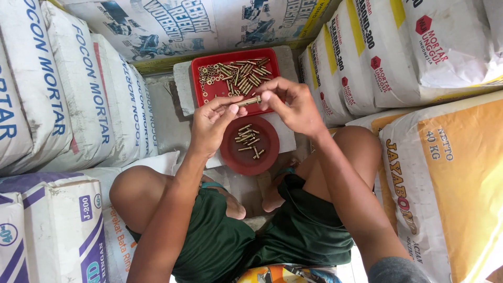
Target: The person sits on the floor and assembles small brass-colored metal components by hand. They pick a cylindrical piece and a washer from a red tray, fit them together, and place the assembled unit into a red bowl. This process is repeated continuously throughout the clip.
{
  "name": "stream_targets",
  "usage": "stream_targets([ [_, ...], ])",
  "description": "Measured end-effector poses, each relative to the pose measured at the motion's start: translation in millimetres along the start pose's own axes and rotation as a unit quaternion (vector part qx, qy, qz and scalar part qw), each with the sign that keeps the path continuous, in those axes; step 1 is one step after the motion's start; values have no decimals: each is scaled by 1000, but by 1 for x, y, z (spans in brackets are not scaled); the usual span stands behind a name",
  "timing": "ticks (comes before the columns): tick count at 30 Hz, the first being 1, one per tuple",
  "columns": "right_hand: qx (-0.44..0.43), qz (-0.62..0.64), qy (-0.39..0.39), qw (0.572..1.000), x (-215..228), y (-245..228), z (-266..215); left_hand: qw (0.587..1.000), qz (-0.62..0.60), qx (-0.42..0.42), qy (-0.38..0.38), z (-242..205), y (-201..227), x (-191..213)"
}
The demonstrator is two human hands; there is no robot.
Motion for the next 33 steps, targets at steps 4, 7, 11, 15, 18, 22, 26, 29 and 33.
stream_targets([
  [4, 16, -4, -29, 999, 2, 7, -5, 1000, -6, 1, -1, 1, 2, 2],
  [7, 13, 4, -24, 1000, 1, 13, -6, 1000, 1, -4, -8, -1, 5, -1],
  [11, -8, 46, -12, 999, 3, 9, -3, 997, 64, -27, -26, -3, 10, -6],
  [15, 8, 125, -24, 992, 4, 16, -10, 998, 51, -28, -27, -3, 8, -3],
  [18, 13, 133, -22, 991, 4, 21, -14, 998, 53, -25, -30, -3, 11, -2],
  [22, 22, 133, 3, 991, 0, 29, -14, 999, 24, -16, -39, 1, 2, 2],
  [26, 16, 122, 25, 992, -7, 30, -13, 999, 28, -12, -27, 1, 1, 1],
  [29, -7, 114, 48, 992, -17, 37, -12, 995, 80, -57, -13, 1, 7, 3],
  [33, -76, 117, 95, 986, -31, 55, -14, 944, 270, -188, 21, 2, 19, 8],
])
Point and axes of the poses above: each hand's wrist, its own z-axis towards the middle knuckle, its own x-axis out of the back of the hand, y = z × x, the point moved 1 cm from there along z, towards the middle knuckle, and after that the axes turned 10 degrees about x, right-handed, at the moved point
